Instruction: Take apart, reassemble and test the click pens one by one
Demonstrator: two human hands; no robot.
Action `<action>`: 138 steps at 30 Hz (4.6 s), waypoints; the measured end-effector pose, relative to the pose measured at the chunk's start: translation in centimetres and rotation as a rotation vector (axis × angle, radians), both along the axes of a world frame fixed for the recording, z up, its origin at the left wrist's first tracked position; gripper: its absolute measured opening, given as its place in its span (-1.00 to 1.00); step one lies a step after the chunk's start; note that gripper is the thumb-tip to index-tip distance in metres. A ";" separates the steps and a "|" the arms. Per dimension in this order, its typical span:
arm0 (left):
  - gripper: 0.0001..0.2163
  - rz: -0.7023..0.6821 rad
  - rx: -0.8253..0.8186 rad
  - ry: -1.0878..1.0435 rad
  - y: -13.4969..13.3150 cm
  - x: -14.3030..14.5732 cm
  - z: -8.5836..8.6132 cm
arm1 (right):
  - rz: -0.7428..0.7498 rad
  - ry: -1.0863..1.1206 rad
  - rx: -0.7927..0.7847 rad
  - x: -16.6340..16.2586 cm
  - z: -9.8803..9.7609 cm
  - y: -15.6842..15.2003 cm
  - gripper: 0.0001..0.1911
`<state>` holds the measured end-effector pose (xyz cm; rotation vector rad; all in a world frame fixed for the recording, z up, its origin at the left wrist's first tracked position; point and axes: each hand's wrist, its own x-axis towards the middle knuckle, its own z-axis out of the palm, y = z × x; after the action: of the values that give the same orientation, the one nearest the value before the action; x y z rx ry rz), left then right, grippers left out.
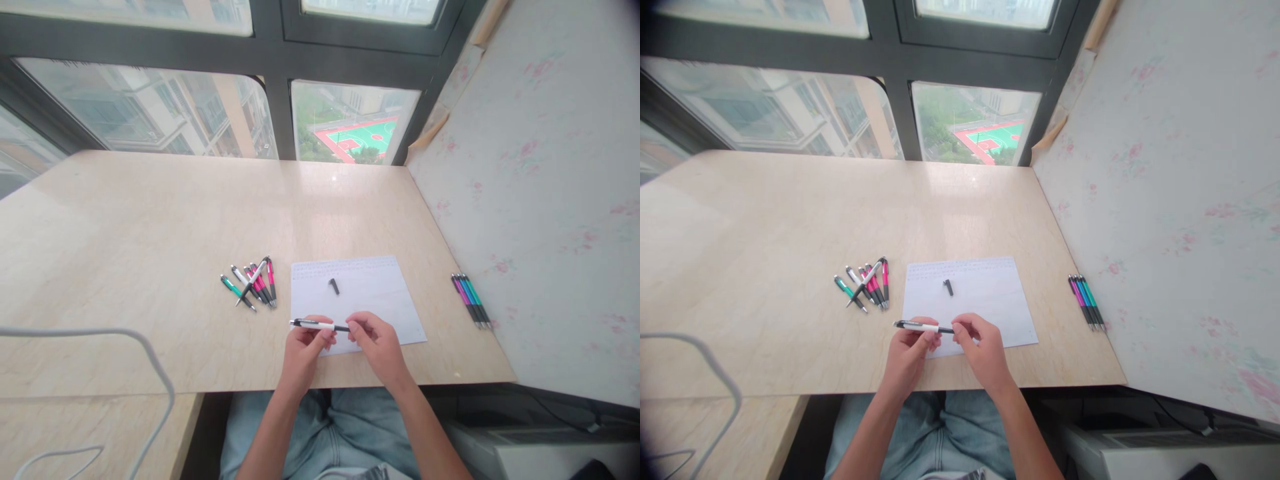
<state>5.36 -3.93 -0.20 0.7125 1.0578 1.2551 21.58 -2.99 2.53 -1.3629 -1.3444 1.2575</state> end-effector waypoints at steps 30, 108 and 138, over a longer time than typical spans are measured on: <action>-0.82 0.021 0.007 -0.129 0.1 0.1 1.3 | -0.017 -0.089 0.241 0.2 0.4 -0.2 -0.89; -0.82 0.092 -0.090 -0.445 0.3 -0.3 0.8 | -0.276 -0.867 0.264 -2.4 -2.4 6.3 -0.76; -0.85 -0.014 -0.014 -0.213 0.3 0.0 1.3 | 0.147 -0.251 0.152 0.9 2.1 0.8 -0.82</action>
<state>5.40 -3.60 1.08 0.5605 0.8853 1.2797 22.52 -2.21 4.64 -1.3679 -1.7054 1.0783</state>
